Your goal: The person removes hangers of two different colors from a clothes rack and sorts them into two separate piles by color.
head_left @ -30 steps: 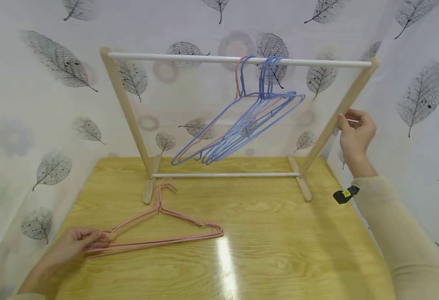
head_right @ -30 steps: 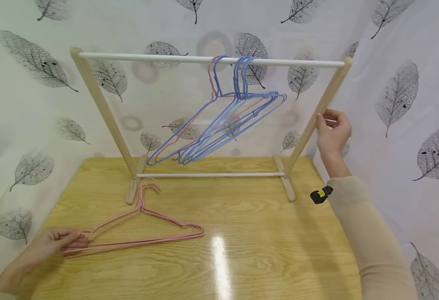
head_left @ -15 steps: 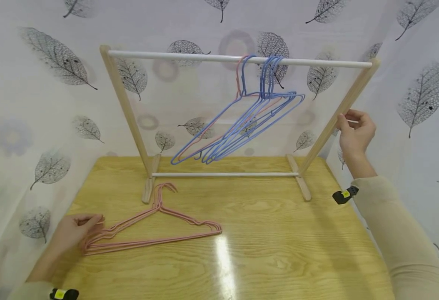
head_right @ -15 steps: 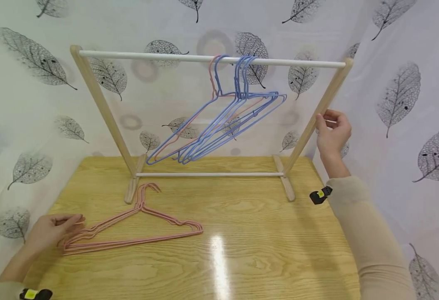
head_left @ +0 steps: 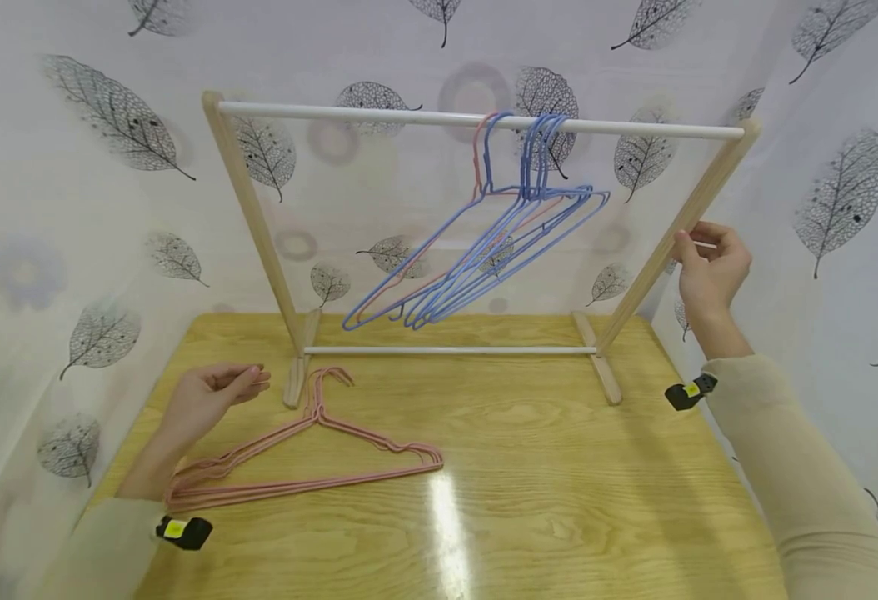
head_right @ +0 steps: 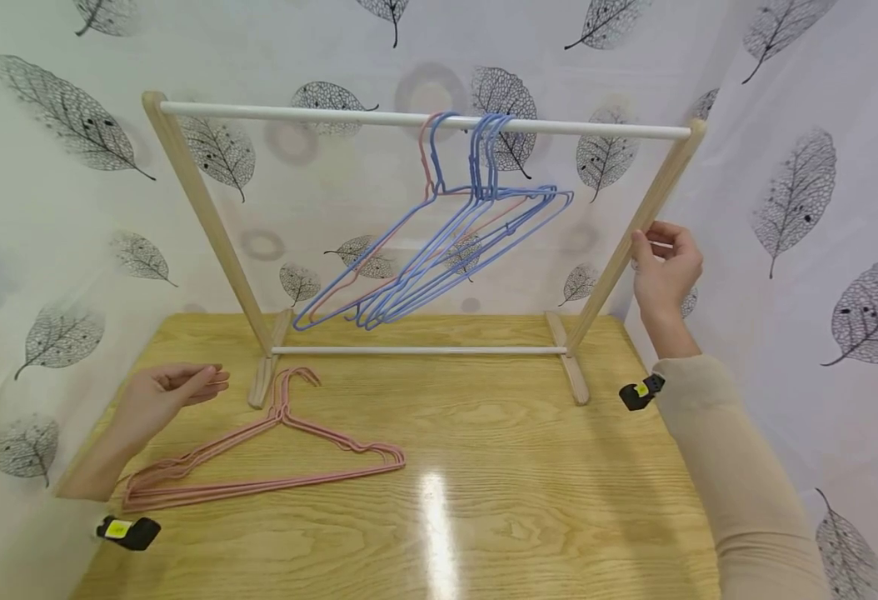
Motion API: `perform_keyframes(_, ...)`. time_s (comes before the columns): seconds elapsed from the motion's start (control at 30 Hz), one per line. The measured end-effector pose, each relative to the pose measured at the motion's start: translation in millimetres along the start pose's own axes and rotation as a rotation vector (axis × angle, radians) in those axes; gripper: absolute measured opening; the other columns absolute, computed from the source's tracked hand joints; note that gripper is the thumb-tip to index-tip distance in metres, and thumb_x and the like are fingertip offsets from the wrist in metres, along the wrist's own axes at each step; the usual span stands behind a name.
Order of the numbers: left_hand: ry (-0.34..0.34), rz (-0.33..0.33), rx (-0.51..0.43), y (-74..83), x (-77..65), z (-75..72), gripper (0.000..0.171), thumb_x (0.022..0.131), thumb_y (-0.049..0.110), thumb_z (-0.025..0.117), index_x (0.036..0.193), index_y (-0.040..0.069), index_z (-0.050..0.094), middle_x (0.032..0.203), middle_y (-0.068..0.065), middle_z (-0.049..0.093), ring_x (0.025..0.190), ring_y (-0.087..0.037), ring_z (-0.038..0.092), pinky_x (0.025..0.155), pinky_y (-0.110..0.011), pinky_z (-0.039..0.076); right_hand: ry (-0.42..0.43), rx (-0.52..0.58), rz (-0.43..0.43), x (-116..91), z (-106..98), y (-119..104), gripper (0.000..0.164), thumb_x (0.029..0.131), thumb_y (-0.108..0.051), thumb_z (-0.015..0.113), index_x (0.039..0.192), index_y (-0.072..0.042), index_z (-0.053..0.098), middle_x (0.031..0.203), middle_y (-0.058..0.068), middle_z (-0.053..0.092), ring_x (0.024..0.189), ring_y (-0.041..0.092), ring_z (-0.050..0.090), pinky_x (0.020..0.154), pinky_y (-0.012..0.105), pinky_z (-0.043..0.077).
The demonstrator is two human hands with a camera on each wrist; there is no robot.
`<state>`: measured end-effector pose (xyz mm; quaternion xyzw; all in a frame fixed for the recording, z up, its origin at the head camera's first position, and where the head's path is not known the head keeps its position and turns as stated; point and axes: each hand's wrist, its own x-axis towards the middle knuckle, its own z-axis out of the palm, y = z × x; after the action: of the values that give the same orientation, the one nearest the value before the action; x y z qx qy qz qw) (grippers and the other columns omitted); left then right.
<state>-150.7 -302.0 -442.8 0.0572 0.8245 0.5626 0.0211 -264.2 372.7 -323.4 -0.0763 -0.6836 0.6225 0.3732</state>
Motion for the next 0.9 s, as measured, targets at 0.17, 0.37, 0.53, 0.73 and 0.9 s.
perform_keyframes(0.17, -0.042, 0.054, -0.049, 21.9, 22.0, 19.2, 0.044, 0.108, 0.025, 0.063, 0.131, -0.013, 0.066, 0.106, 0.015, 0.082, 0.094, 0.003, 0.077, 0.087, -0.019, 0.066, -0.002, -0.023, -0.005, -0.4, 0.3, -0.4, 0.012, 0.096, -0.007, 0.075, 0.1, -0.017, 0.07, 0.097, -0.007, 0.066, 0.079, 0.004, 0.065, 0.07, 0.008, 0.06)
perform_keyframes(0.37, -0.078, 0.094, -0.082, 47.2, 43.7, 39.9, 0.041, 0.107, 0.026, 0.064, 0.129, -0.008, 0.07, 0.105, 0.013, 0.082, 0.096, 0.002, 0.077, 0.089, -0.02, 0.066, 0.001, -0.032, -0.014, 0.6, -0.5, 1.5, 0.013, 0.096, -0.006, 0.075, 0.102, -0.017, 0.07, 0.098, -0.008, 0.065, 0.079, 0.003, 0.065, 0.071, 0.008, 0.06)
perform_keyframes(0.53, -0.101, 0.142, -0.141, 69.0, 58.0, 58.0, 0.038, 0.107, 0.019, 0.064, 0.128, -0.013, 0.067, 0.101, 0.021, 0.081, 0.094, 0.003, 0.077, 0.087, -0.018, 0.066, 0.01, 0.006, -0.01, 1.4, -0.2, 1.2, 0.013, 0.096, -0.005, 0.075, 0.103, -0.015, 0.071, 0.098, -0.007, 0.066, 0.079, 0.003, 0.065, 0.07, 0.008, 0.06)
perform_keyframes(0.73, -0.115, 0.19, -0.183, 89.7, 72.3, 75.1, 0.036, 0.107, 0.016, 0.064, 0.127, -0.014, 0.067, 0.097, 0.022, 0.08, 0.091, 0.002, 0.077, 0.087, -0.021, 0.067, 0.01, 0.016, -0.003, 1.5, 0.9, 0.7, 0.013, 0.096, -0.004, 0.075, 0.103, -0.014, 0.071, 0.098, -0.007, 0.066, 0.079, 0.004, 0.065, 0.07, 0.008, 0.06)
perform_keyframes(0.9, -0.162, 0.214, -0.249, 101.0, 78.9, 84.2, 0.033, 0.107, 0.01, 0.062, 0.13, -0.014, 0.065, 0.103, 0.015, 0.082, 0.097, 0.001, 0.077, 0.089, -0.02, 0.067, 0.003, 0.012, 0.008, -0.5, 0.2, 1.9, 0.013, 0.096, -0.005, 0.075, 0.102, -0.016, 0.071, 0.099, -0.006, 0.065, 0.081, 0.005, 0.065, 0.071, 0.008, 0.06)
